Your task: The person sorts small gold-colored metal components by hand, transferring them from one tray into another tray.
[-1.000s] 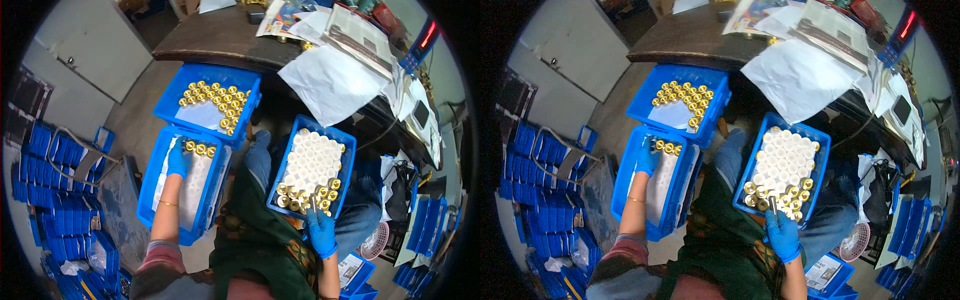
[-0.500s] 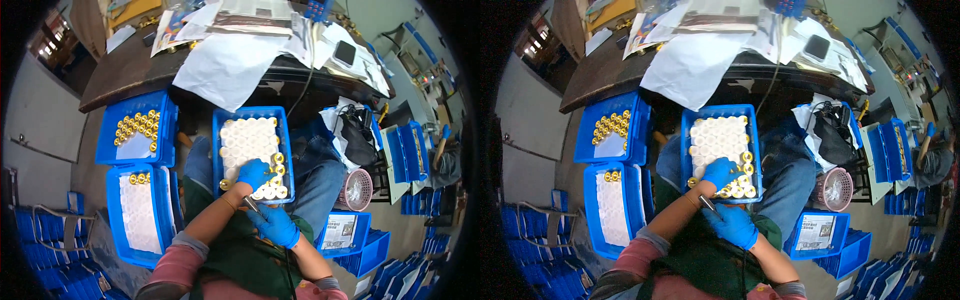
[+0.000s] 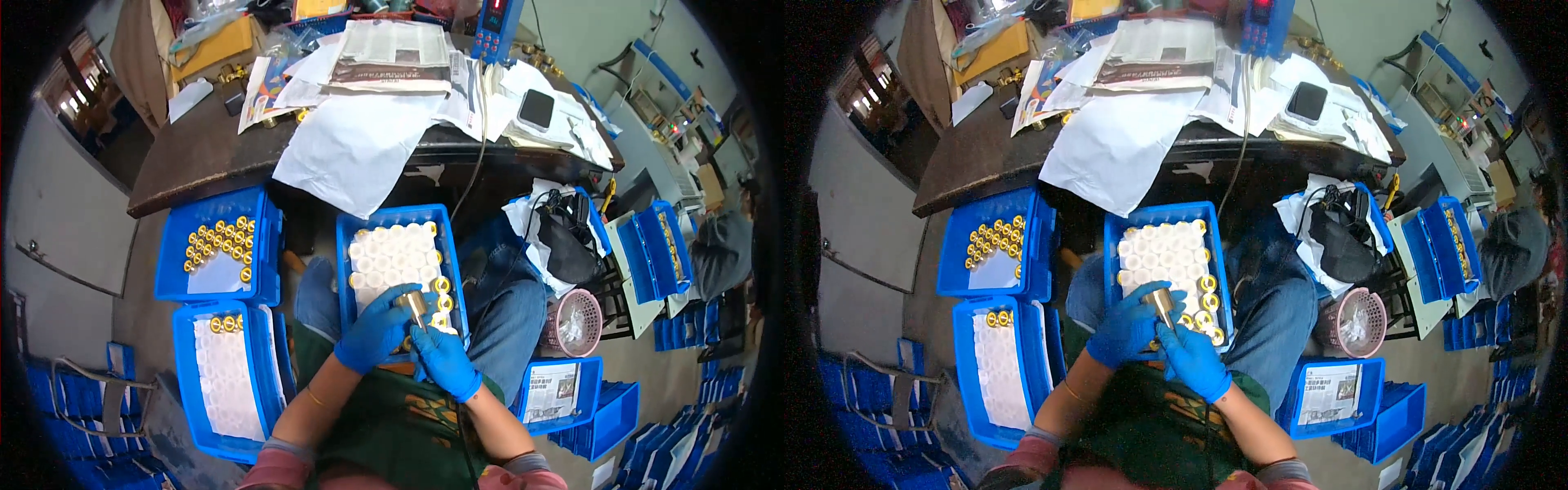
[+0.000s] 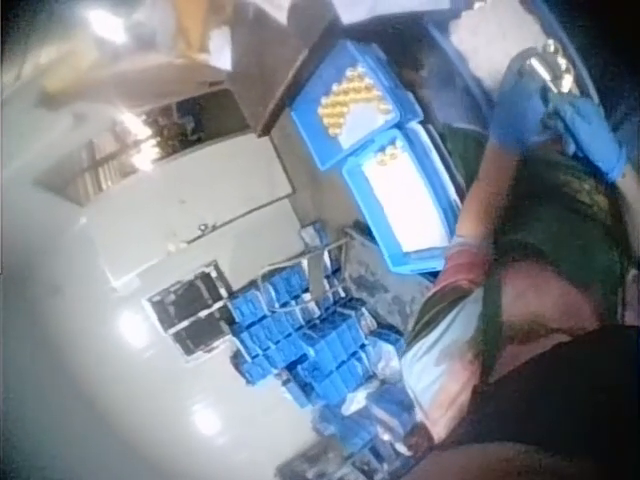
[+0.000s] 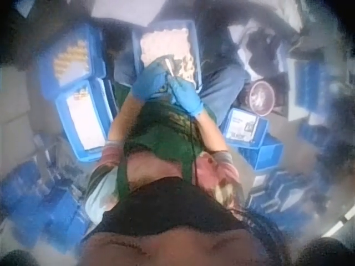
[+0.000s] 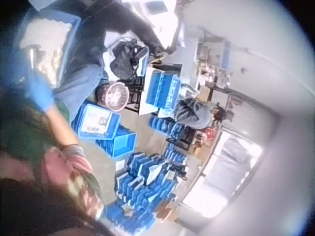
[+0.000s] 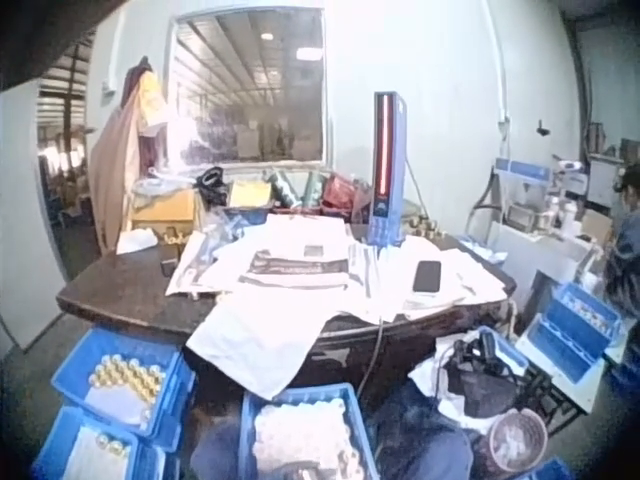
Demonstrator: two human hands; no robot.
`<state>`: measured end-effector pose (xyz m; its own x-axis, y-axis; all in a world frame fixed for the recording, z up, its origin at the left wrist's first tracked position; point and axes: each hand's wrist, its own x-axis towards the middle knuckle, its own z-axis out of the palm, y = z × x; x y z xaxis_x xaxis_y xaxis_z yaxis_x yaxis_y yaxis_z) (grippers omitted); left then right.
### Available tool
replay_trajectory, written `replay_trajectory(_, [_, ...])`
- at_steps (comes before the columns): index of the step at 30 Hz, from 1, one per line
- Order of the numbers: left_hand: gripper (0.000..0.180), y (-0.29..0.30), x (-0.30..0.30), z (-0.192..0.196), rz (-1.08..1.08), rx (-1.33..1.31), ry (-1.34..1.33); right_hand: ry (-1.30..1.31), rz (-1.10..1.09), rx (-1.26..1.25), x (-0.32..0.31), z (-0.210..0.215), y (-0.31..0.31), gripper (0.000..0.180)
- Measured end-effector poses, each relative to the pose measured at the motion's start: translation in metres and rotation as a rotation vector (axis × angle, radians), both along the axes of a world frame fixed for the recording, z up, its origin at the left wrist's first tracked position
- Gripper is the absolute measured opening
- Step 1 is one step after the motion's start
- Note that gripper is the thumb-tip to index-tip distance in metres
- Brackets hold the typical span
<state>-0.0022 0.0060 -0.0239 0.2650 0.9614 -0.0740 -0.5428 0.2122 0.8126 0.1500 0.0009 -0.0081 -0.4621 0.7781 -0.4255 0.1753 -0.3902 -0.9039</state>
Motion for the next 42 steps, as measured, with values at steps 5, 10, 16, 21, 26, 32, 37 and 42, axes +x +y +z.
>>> replay_trajectory(5, [0.034,-0.013,-0.005,-0.008,0.096,0.002,0.476,-0.401,0.121,0.569,-0.008,0.002,-0.006,0.03])
replay_trajectory(10, [0.033,-0.016,0.007,0.014,0.249,-0.199,0.197,-0.538,0.162,0.869,-0.01,0.0,-0.007,0.029])
replay_trajectory(16, [0.038,-0.019,0.007,0.018,0.291,-0.143,0.251,-0.429,0.007,0.832,-0.017,-0.004,-0.009,0.031])
replay_trajectory(21, [0.053,-0.024,0.004,0.029,0.18,-0.061,0.018,-0.257,-0.005,0.525,-0.015,0.014,-0.009,0.027])
replay_trajectory(26, [0.068,-0.031,0.001,0.027,0.272,-0.031,0.165,-0.335,0.072,0.63,-0.017,0.001,-0.014,0.027])
replay_trajectory(32, [0.061,-0.052,-0.028,0.01,0.388,-0.204,0.207,-0.362,0.271,0.581,-0.04,-0.004,-0.015,0.028])
replay_trajectory(37, [0.042,-0.073,-0.099,0.02,0.84,-0.014,0.54,-0.38,0.399,0.697,-0.03,-0.011,-0.014,0.028])
replay_trajectory(42, [0.042,-0.149,-0.23,-0.008,1.104,-0.092,1.441,-0.29,0.251,0.251,-0.032,0.001,-0.012,0.027])
